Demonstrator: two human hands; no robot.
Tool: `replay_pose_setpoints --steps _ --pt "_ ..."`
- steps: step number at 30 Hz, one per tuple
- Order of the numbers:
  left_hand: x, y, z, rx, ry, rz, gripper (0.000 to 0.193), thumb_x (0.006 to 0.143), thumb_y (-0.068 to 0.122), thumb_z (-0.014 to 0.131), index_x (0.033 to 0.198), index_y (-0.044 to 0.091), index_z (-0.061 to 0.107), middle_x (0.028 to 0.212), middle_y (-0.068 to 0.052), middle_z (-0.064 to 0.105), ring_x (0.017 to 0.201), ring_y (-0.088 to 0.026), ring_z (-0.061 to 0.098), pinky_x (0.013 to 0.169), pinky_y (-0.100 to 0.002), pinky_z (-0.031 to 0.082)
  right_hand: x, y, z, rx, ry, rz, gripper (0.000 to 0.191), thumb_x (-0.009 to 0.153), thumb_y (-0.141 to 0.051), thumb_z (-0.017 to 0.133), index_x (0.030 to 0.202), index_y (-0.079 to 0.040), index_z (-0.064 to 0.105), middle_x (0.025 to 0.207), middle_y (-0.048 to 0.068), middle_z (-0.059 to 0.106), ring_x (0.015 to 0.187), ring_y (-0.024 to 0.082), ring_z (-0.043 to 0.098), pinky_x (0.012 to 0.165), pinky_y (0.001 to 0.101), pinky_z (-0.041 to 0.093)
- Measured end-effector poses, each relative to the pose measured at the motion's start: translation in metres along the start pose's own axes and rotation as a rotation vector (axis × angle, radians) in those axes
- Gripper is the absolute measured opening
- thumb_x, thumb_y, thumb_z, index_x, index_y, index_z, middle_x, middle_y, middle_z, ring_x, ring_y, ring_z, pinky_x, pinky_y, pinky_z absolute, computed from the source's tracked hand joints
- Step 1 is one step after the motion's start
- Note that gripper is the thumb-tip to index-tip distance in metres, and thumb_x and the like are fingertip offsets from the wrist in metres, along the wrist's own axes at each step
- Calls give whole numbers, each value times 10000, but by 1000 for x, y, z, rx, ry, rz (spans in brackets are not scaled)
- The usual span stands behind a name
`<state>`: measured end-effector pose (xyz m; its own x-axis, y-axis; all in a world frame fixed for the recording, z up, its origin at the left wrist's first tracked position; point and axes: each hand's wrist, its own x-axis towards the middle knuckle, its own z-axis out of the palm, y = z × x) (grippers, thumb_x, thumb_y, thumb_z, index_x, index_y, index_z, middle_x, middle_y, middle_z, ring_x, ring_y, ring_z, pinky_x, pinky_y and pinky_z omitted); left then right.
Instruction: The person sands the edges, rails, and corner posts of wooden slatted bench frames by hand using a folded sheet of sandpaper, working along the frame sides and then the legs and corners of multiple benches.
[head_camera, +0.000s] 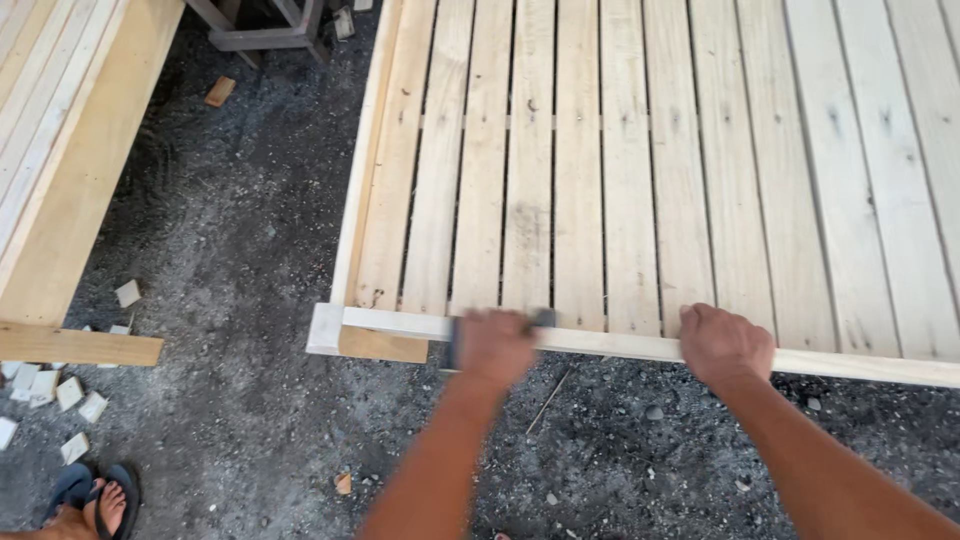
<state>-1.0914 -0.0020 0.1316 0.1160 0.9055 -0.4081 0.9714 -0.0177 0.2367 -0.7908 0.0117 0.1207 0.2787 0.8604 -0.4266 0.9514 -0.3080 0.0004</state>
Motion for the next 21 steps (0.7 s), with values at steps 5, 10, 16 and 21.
replay_pose_setpoints --steps 5,10,16,21 --pt "1 126 20 -233 258 278 322 884 396 599 962 151 794 942 -82 743 991 -310 671 970 -567 394 6 14 3 10 -16 -33 529 1092 -475 274 1158 -207 725 1081 117 775 1055 308 717 957 470 526" --pt "-8 10 -24 -75 12 -8 329 945 397 609 961 122 789 867 -92 768 895 -252 703 968 -460 466 12 69 -19 -10 -16 9 504 1047 -427 296 1180 -235 742 1111 106 760 1053 300 710 952 466 530" --pt "-1 78 1 -14 -51 -54 297 977 367 534 1002 191 772 925 -63 736 928 -235 700 997 -456 446 20 81 -14 -53 -62 49 528 1062 -444 288 1217 -244 752 1106 74 779 1087 261 718 1017 463 502" --pt "7 192 23 -170 77 165 300 923 388 593 971 158 779 971 -78 745 949 -288 682 894 -484 474 27 100 -10 -11 -29 -38 538 1048 -467 291 1214 -222 740 1247 58 717 1185 283 660 1031 471 507"
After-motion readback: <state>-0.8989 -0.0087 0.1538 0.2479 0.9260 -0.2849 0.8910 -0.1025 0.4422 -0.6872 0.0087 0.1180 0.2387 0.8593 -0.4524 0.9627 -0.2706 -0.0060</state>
